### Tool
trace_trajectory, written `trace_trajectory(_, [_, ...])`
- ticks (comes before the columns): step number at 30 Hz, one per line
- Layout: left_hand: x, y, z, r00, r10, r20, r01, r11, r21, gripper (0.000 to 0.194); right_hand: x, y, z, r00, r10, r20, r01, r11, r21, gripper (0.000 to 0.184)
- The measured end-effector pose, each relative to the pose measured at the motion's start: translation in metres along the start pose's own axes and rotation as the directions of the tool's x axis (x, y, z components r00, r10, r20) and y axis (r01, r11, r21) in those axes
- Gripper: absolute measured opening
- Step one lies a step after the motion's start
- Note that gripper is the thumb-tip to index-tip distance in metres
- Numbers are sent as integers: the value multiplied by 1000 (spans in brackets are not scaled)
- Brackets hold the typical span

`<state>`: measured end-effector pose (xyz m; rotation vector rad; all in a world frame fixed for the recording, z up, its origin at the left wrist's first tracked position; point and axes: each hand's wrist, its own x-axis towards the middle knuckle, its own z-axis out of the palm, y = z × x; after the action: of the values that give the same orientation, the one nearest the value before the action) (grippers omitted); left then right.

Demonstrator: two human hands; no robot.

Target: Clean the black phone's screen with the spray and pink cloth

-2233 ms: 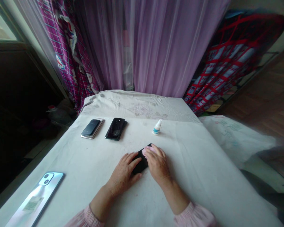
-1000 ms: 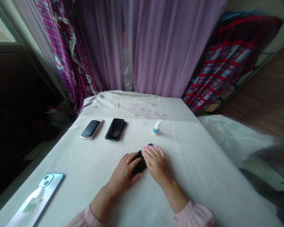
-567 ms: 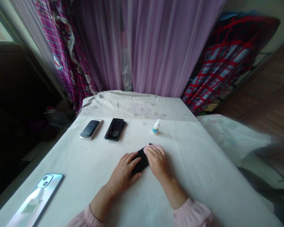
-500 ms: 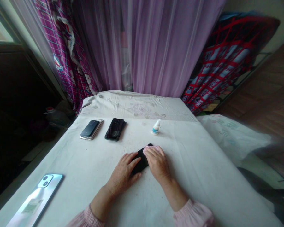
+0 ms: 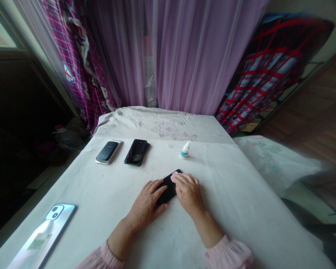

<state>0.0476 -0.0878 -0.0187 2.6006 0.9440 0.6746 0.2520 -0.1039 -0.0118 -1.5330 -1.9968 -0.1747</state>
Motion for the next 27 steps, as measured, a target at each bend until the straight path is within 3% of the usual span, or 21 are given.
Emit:
trace_trajectory(4, [0,1,-2,1000,-8,10,8,1000,-3,53,0,3,2,1000,-16,25,16,1000,23,32])
trace_trajectory(11, [1,2,-4,1000,-10,23,10,1000,1,53,10,15,10,996,84,9,-83,997,-4,35])
trace_trajectory(20, [0,0,0,1000,-6,20,6,1000,11,53,-3,0,3,1000,-7,9,6,999,38,38])
trace_trajectory(27, [1,3,-3,1000,-17,11,17,1000,-8,52,10,17,14,999,51,-5,-51,999,4,35])
